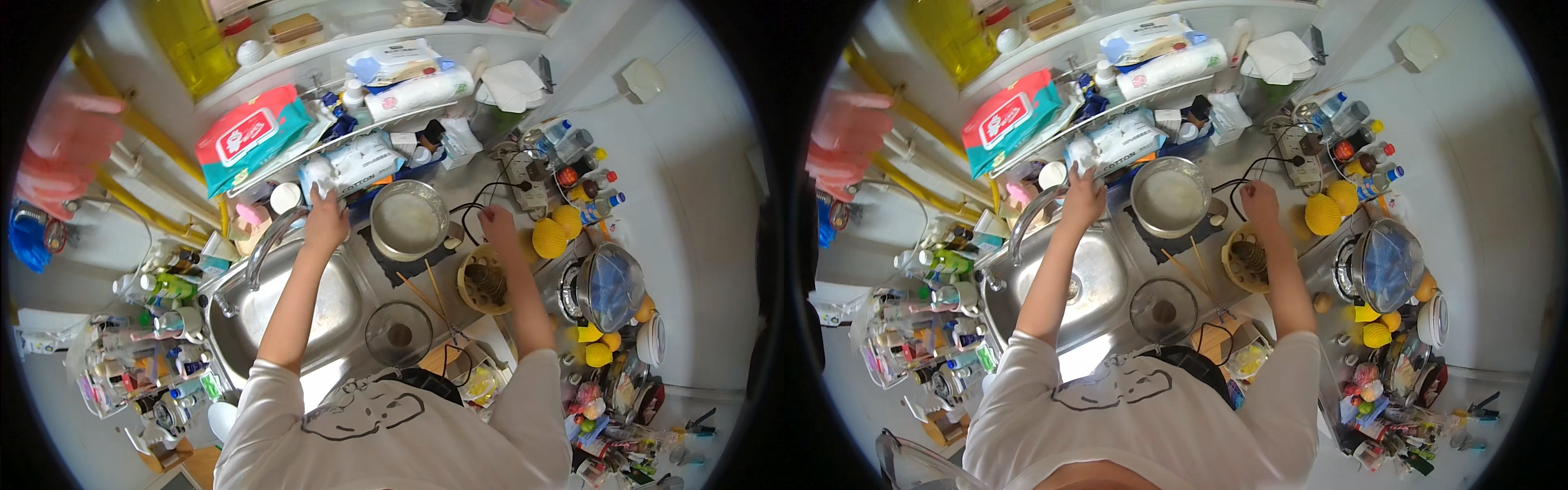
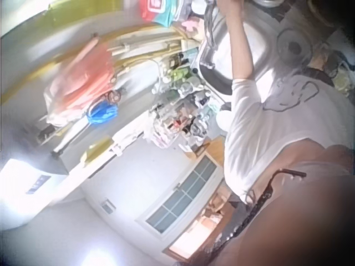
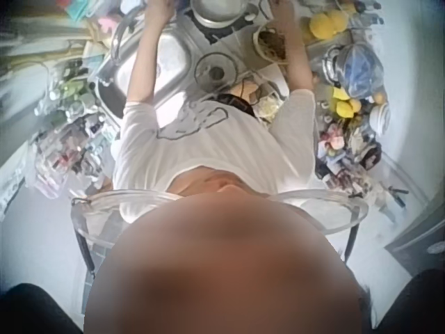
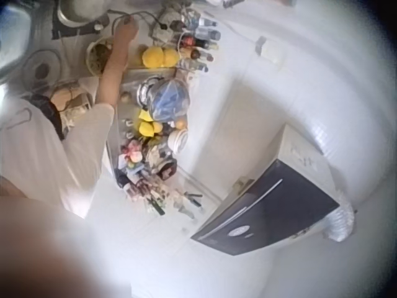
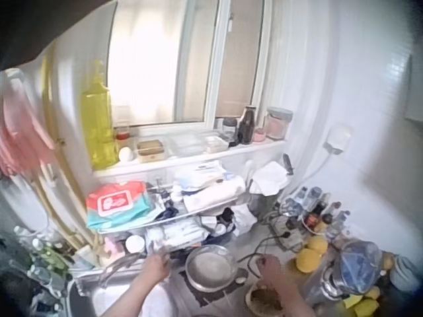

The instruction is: The person washes a white plate and a yellow perforated steamer basket in a kitchen sink using a sponge and running water. The person scrubs both sides of each item and rinses them under the tap.

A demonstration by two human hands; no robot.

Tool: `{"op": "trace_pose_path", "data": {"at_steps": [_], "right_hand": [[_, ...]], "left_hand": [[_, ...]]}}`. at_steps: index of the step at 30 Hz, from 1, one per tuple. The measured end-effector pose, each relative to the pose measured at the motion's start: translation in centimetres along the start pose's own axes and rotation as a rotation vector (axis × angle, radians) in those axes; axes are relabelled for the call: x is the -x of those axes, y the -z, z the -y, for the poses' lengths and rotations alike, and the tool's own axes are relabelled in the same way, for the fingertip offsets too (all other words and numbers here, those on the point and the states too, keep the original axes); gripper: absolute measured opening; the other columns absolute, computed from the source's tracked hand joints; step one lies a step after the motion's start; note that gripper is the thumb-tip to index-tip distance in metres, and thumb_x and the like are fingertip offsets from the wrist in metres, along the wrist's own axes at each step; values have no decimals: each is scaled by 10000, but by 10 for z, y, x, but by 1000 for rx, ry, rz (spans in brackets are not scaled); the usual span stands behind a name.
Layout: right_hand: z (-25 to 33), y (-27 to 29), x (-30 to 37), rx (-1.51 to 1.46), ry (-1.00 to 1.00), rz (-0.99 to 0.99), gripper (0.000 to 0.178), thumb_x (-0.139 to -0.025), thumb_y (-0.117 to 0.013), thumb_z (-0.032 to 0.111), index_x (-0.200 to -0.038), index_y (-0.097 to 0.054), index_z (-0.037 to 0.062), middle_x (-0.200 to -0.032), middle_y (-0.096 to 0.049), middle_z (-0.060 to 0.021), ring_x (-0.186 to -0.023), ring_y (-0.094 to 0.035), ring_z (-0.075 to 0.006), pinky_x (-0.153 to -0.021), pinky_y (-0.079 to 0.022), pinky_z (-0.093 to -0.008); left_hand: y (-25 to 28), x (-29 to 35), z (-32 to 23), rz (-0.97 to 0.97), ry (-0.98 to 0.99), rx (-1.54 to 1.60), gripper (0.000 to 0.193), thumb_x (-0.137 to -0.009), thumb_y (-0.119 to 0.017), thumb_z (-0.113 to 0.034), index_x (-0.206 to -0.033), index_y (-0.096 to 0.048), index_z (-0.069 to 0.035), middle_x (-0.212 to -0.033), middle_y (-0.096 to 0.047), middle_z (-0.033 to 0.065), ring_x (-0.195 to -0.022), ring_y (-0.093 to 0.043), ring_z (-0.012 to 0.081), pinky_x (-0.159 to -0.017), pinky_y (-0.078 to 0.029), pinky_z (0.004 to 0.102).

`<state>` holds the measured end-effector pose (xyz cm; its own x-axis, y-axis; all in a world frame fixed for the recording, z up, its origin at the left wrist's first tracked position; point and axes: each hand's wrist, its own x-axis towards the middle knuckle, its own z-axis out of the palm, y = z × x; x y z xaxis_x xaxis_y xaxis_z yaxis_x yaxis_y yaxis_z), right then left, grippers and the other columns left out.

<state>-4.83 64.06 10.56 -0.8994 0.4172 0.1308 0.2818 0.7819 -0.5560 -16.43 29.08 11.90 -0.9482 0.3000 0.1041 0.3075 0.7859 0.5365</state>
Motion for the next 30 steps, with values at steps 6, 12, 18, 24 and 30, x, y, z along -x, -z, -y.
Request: {"op": "trace_pose_path", "data": {"at_steps": [6,12,18,24,30], "right_hand": [[-34,-42,-132,50,-226,-132,189,-782,-556,179,-790,-614,0,-779,-609,-184,-740,-585,-337,-652,-470,-396],[-69,-86,-214,249,-298,-426,245,-812,-561,258,-871,-622,28,-834,-612,-151,-838,-585,-314,-722,-477,-417],[-88,-93,-230,493,-189,-317,118,-752,-561,149,-783,-613,48,-915,-587,-74,-884,-551,-267,-698,-488,-374],[-23,-83,-206,-14,322,-655,60,-768,-552,91,-773,-541,33,-813,-577,-135,-786,-561,-309,-624,-455,-401],[-27,-71,-222,-131,198,-525,70,-840,-511,80,-863,-495,16,-643,-517,-126,-617,-575,-278,-542,-439,-359]], "left_hand": [[29,53,-16,73,-266,385,377,-739,-617,-84,-1097,-518,-20,-1172,-424,214,-1083,-447,364,-915,-373,368],[74,106,-14,329,96,529,316,-781,-608,-96,-1079,-543,-14,-1082,-537,158,-1039,-508,285,-891,-384,321],[87,104,-2,409,382,473,313,-786,-611,-104,-1083,-551,-28,-989,-561,132,-889,-531,214,-780,-405,286],[80,101,-2,318,269,439,287,-791,-592,-75,-1072,-555,-26,-956,-560,114,-747,-512,161,-675,-415,257],[72,105,-5,401,352,528,277,-804,-598,-98,-1067,-556,-22,-958,-575,121,-726,-531,153,-661,-428,257]]}}
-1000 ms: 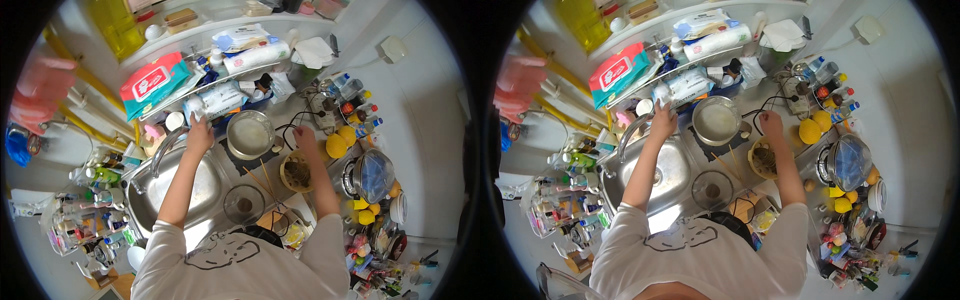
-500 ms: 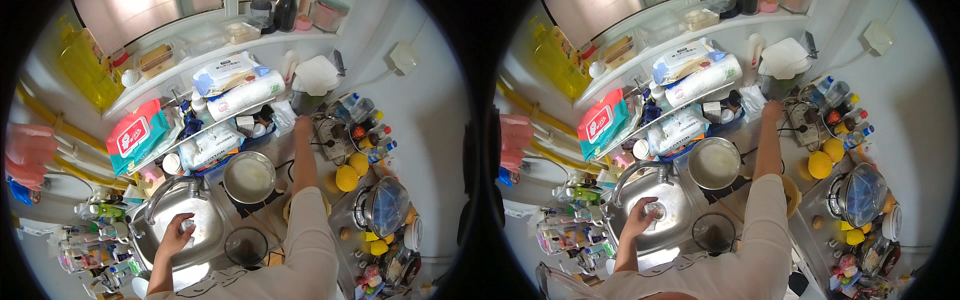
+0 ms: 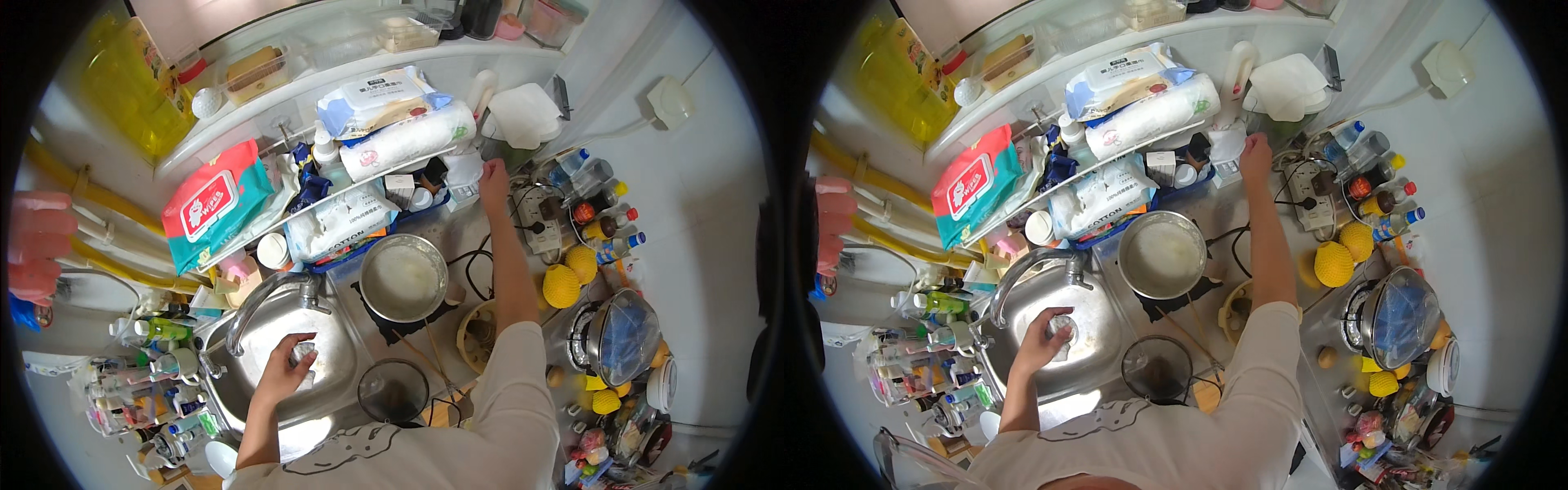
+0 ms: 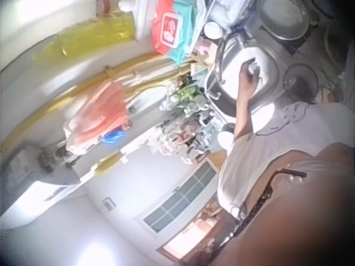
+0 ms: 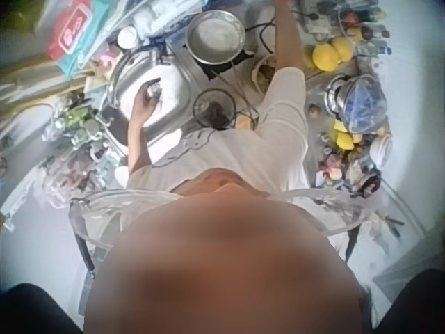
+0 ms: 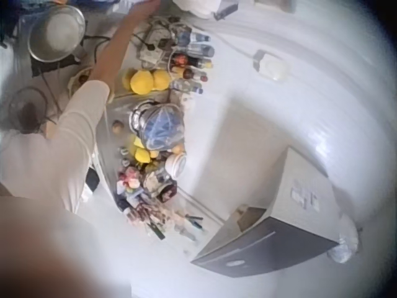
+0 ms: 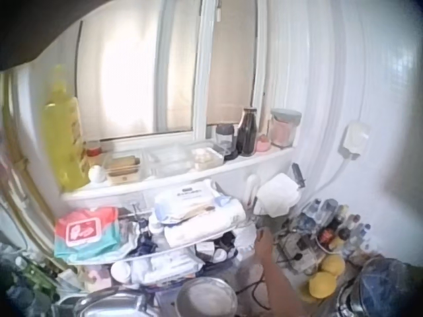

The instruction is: The person washes a white plate and a yellow perforated steamer basket in a kitchen sink using a sponge and running water. The person scrubs both sides of each item and rinses them under the tap.

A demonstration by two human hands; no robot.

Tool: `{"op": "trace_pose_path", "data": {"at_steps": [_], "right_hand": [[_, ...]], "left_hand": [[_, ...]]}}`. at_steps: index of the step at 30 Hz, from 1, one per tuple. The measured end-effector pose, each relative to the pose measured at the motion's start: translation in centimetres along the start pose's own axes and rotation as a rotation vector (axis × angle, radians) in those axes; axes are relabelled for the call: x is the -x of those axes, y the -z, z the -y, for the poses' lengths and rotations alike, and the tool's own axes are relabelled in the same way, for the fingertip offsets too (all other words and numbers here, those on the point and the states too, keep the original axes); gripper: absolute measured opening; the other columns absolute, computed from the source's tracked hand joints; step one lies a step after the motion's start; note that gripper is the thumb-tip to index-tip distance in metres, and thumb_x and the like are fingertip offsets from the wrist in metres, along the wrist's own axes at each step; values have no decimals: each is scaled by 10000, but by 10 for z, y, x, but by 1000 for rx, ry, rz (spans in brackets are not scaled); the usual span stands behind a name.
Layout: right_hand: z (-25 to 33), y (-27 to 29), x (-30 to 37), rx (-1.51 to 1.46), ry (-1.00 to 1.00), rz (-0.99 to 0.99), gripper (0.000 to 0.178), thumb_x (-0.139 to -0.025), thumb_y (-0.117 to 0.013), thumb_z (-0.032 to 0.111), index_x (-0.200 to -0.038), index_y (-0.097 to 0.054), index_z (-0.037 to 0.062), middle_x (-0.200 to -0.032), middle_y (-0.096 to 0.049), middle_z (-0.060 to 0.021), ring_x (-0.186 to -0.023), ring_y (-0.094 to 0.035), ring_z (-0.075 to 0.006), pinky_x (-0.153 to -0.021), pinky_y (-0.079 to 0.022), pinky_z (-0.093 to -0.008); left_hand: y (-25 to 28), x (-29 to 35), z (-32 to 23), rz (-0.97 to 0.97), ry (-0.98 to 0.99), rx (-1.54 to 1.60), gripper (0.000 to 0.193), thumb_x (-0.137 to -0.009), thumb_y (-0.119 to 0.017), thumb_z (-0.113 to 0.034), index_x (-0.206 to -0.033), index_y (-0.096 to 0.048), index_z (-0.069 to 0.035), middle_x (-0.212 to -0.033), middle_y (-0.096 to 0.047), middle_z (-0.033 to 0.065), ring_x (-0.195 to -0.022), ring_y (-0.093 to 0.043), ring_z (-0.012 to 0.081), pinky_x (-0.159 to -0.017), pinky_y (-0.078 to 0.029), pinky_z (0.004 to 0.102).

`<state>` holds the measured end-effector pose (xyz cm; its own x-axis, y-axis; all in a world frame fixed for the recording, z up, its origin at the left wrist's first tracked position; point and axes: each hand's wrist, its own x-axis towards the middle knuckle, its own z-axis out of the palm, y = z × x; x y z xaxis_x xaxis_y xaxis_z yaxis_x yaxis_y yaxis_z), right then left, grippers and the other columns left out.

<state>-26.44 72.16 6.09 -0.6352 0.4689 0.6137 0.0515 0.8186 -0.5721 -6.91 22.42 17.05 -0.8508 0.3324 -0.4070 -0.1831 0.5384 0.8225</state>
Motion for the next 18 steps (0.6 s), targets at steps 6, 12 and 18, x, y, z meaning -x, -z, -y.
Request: {"op": "trace_pose_path", "data": {"at_steps": [6,12,18], "right_hand": [[14,19,-10,-612,-400,236,129,-912,-413,135,-975,-389,24,-742,-492,-82,-507,-552,-180,-426,-428,-288],[151,140,20,-1128,-369,443,124,-865,-446,43,-968,-383,76,-803,-479,-31,-630,-524,-117,-540,-448,-250],[274,162,153,-1404,-526,932,282,-779,-589,-11,-934,-382,99,-825,-468,14,-783,-495,-63,-694,-406,-208]], "left_hand": [[-7,-1,-16,4,-116,-11,283,-807,-601,-110,-1082,-562,-55,-918,-594,62,-575,-448,74,-523,-373,221],[-14,-5,-22,226,-181,171,244,-852,-568,-153,-1072,-564,-47,-1055,-584,48,-870,-546,94,-688,-449,218],[-46,-4,9,400,-181,794,483,-847,-582,-202,-1267,-403,-45,-1195,-513,71,-1074,-506,154,-814,-442,275]]}}
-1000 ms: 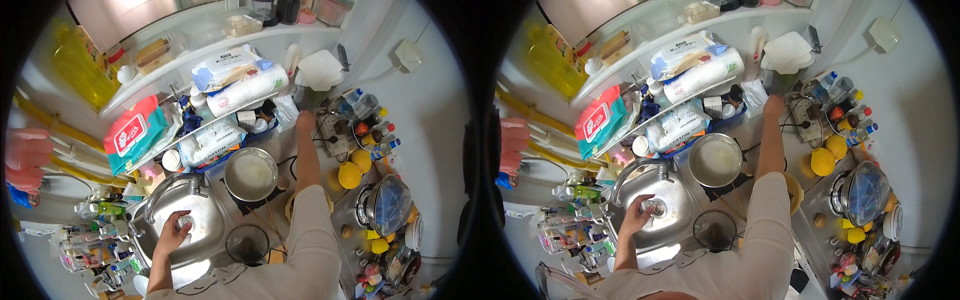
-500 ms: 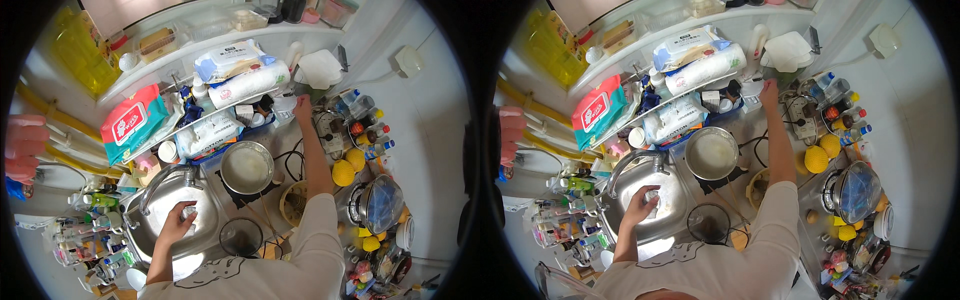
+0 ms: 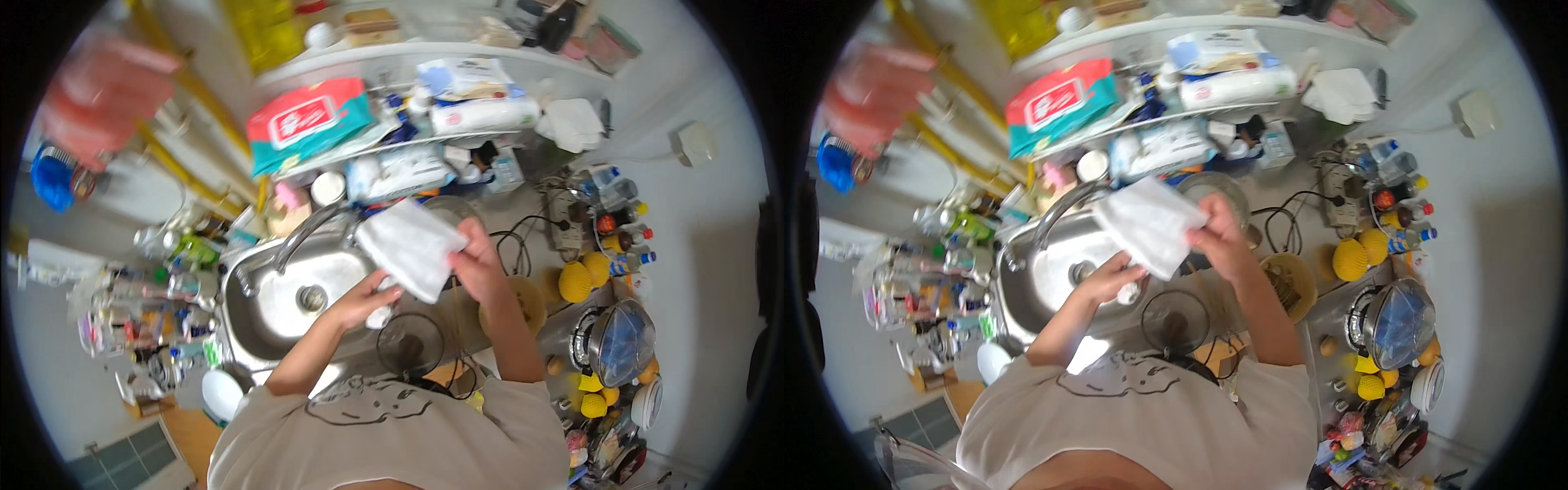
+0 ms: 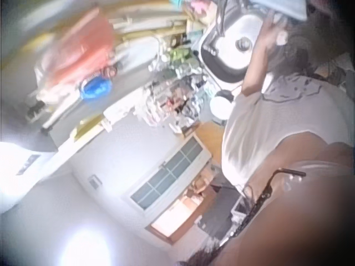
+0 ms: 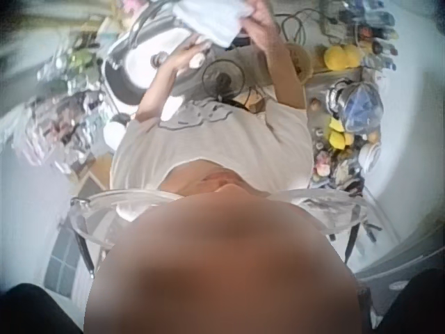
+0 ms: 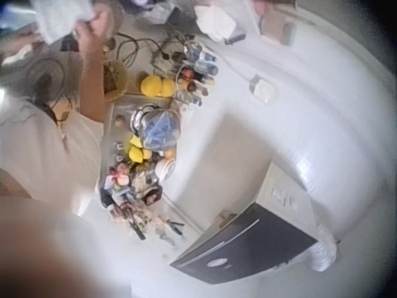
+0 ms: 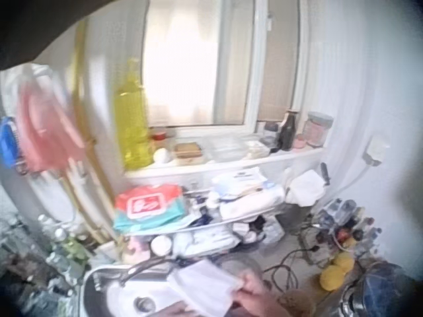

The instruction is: The person washes a white plate and a yellow perforated steamer basket in a kitchen sink using a sponge and running water. The person scrubs both sides of each item and rinses them under the tap.

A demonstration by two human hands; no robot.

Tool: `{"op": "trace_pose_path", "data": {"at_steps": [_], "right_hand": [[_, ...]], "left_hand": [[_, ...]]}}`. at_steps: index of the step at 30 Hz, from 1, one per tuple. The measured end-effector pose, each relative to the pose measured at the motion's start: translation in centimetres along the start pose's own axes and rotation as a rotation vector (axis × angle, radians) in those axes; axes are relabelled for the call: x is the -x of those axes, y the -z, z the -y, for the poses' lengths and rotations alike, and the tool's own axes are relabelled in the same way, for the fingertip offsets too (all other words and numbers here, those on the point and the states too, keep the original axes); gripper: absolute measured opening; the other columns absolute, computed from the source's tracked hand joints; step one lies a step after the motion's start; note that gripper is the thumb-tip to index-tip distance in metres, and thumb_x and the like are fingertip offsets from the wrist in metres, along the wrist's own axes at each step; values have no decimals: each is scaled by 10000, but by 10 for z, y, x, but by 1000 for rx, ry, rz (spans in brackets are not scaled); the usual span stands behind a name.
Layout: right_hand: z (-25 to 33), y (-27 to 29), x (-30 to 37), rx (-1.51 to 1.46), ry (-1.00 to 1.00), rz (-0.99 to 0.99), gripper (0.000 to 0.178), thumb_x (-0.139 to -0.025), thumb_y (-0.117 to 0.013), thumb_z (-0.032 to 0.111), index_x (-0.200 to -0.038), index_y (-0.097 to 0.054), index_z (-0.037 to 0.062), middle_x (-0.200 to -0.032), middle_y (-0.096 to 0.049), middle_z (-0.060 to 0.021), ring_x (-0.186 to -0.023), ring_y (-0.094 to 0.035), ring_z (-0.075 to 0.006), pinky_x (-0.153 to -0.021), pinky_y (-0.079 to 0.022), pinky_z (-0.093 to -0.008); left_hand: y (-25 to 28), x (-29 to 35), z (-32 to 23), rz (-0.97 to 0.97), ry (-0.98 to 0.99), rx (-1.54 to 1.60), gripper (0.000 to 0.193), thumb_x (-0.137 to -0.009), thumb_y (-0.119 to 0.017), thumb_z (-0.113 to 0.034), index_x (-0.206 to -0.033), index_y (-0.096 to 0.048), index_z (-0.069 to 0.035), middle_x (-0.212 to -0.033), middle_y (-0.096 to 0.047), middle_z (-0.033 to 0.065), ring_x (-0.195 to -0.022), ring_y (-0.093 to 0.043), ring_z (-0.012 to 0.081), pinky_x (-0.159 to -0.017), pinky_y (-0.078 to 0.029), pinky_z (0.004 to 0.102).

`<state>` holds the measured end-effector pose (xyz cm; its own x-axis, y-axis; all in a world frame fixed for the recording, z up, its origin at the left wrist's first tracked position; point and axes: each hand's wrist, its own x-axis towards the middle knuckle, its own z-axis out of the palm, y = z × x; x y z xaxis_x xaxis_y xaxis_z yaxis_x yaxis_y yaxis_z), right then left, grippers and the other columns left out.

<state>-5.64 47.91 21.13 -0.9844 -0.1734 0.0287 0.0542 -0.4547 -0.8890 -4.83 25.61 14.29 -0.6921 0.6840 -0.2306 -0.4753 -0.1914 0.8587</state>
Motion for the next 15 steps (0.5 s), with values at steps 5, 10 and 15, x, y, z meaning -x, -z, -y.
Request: {"op": "trace_pose_path", "data": {"at_steps": [5,10,15], "right_hand": [[-58,-49,26,93,-159,208,347,-780,-605,1,-1039,-383,64,-875,-532,-14,-835,-507,-69,-720,-394,-215],[-64,-70,39,357,-258,230,280,-773,-634,26,-1030,-527,-5,-824,-606,-34,-761,-552,-77,-691,-430,-222],[-50,-81,60,-82,212,-201,110,-831,-567,50,-927,-558,-2,-833,-601,-31,-746,-552,-92,-670,-434,-218]], "left_hand": [[21,39,5,-1,-196,493,456,-867,-516,-237,-1257,-405,-30,-1193,-514,105,-1029,-548,218,-862,-467,351],[40,80,13,-156,-110,116,521,-805,-604,-82,-1275,-379,-65,-1108,-537,62,-941,-557,150,-770,-480,299],[58,108,17,-227,-127,278,468,-819,-596,-114,-1242,-394,-106,-827,-572,30,-658,-546,119,-576,-464,249]]}}
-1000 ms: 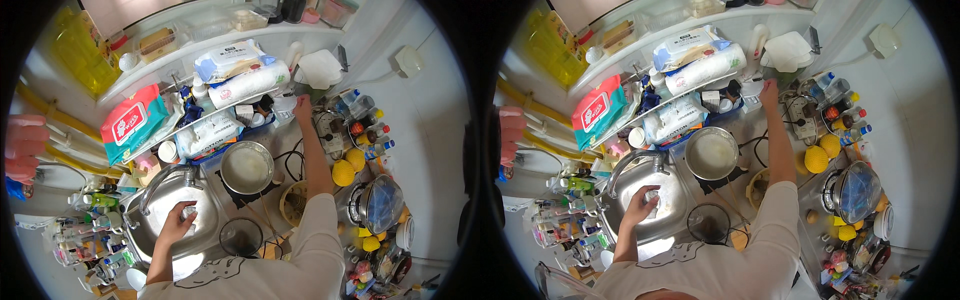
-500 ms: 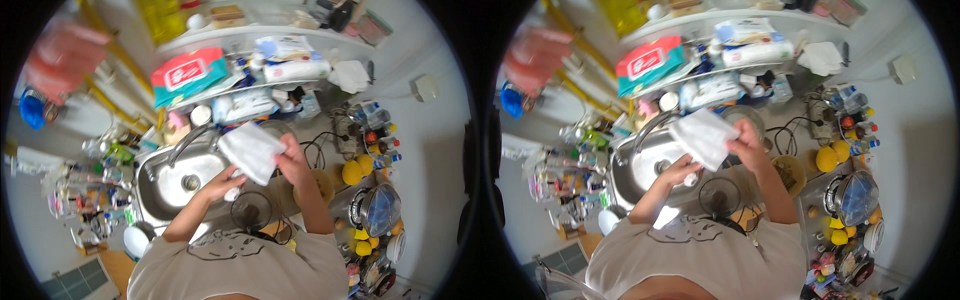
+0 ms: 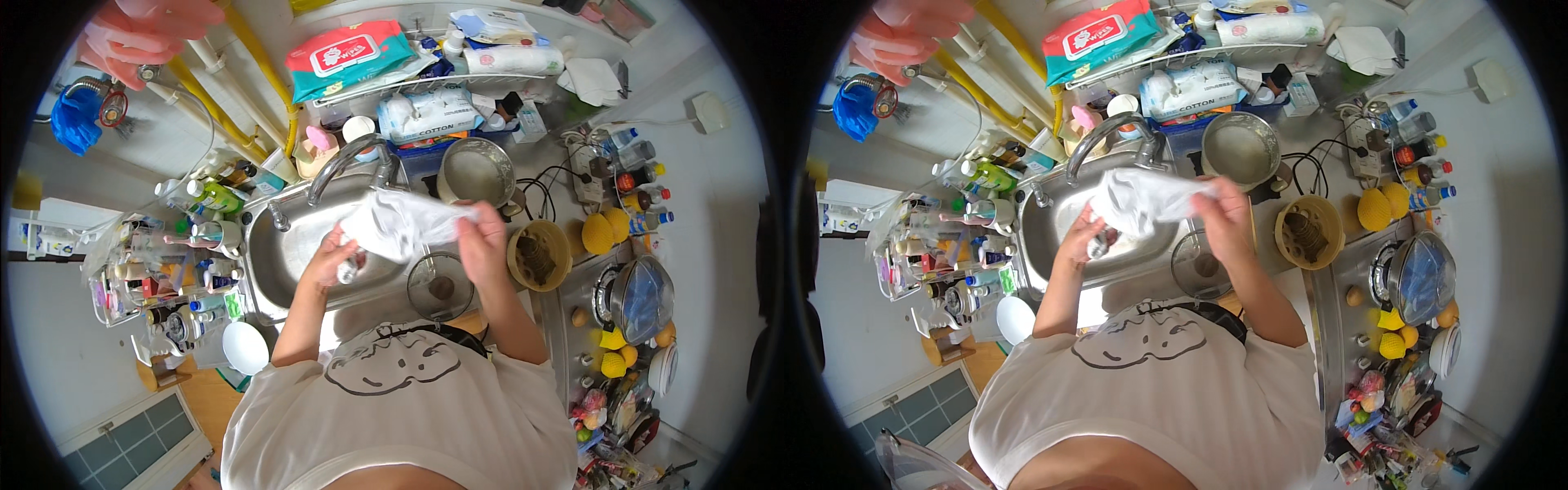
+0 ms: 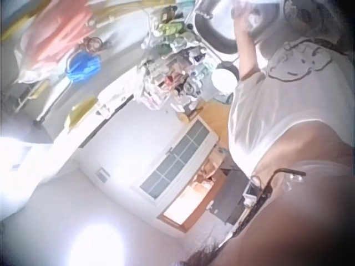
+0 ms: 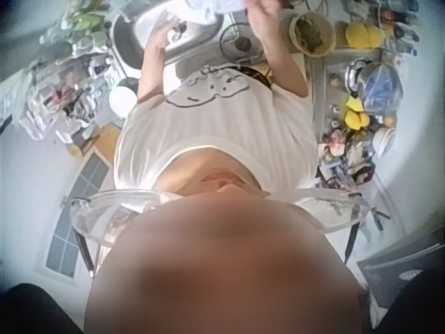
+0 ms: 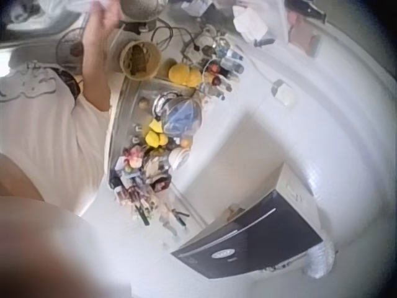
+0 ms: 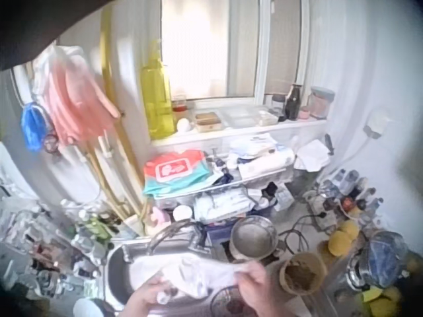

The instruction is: The person washes a white plate and a yellow perforated steamer basket in a kitchen sink using a sponge and running water. The person scrubs both sides of each item and rinses them under the tap.

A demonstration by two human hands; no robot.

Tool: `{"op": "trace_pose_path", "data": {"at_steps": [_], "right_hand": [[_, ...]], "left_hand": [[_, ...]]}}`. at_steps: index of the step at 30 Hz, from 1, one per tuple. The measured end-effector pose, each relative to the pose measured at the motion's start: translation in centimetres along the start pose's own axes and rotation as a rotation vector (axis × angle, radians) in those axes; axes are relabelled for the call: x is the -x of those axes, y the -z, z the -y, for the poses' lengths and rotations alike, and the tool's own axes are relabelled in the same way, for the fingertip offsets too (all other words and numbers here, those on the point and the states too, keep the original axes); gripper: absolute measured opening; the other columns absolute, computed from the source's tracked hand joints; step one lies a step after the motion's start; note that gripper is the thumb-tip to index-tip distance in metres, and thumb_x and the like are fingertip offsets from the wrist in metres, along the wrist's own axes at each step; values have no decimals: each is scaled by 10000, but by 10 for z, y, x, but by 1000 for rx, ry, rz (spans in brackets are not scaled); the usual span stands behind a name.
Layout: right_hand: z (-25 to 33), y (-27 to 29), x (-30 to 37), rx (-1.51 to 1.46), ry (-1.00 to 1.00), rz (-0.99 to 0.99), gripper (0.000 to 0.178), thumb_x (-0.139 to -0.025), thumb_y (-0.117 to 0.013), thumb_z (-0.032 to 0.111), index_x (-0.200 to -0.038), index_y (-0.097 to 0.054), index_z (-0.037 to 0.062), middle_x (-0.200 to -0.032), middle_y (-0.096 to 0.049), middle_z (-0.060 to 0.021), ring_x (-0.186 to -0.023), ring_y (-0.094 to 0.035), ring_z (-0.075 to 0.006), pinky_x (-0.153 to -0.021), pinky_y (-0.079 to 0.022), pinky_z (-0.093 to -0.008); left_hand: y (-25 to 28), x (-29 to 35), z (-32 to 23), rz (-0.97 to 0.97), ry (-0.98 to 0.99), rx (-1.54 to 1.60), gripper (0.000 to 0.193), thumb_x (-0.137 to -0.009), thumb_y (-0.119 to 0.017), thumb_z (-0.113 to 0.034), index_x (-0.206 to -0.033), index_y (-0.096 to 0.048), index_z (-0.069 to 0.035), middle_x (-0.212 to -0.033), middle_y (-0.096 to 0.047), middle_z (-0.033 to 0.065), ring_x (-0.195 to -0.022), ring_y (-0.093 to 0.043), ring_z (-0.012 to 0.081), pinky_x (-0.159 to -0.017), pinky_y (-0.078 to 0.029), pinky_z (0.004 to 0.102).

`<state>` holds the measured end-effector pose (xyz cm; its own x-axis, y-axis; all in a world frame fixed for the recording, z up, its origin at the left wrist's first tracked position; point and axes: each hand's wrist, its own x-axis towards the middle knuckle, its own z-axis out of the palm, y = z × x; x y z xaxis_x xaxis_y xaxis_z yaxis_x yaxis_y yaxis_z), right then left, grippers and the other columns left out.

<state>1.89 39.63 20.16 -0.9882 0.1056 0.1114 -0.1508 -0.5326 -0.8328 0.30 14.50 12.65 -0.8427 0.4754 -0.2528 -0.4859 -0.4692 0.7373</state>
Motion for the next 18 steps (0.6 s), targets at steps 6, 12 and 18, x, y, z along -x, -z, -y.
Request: {"op": "trace_pose_path", "data": {"at_steps": [6,12,18], "right_hand": [[25,38,24,-62,-123,96,162,-868,-498,32,-1029,-497,13,-979,-573,-70,-892,-539,-117,-800,-438,-289],[64,46,60,-387,178,-123,241,-882,-485,127,-1093,-484,12,-1057,-560,-73,-987,-543,-215,-898,-428,-376],[117,124,124,-349,183,-445,364,-865,-469,151,-1204,-436,23,-1096,-545,-82,-1010,-536,-222,-854,-462,-343]], "left_hand": [[10,9,-12,-5,-60,-206,428,-831,-591,-170,-1212,-417,-78,-792,-552,25,-615,-499,108,-552,-418,239],[22,18,-3,-38,-45,-41,455,-821,-592,-145,-1229,-398,-89,-844,-551,37,-626,-528,139,-577,-463,274],[37,27,-5,-302,-154,83,439,-839,-542,-125,-1241,-367,-99,-928,-559,65,-677,-563,154,-577,-506,288]]}}
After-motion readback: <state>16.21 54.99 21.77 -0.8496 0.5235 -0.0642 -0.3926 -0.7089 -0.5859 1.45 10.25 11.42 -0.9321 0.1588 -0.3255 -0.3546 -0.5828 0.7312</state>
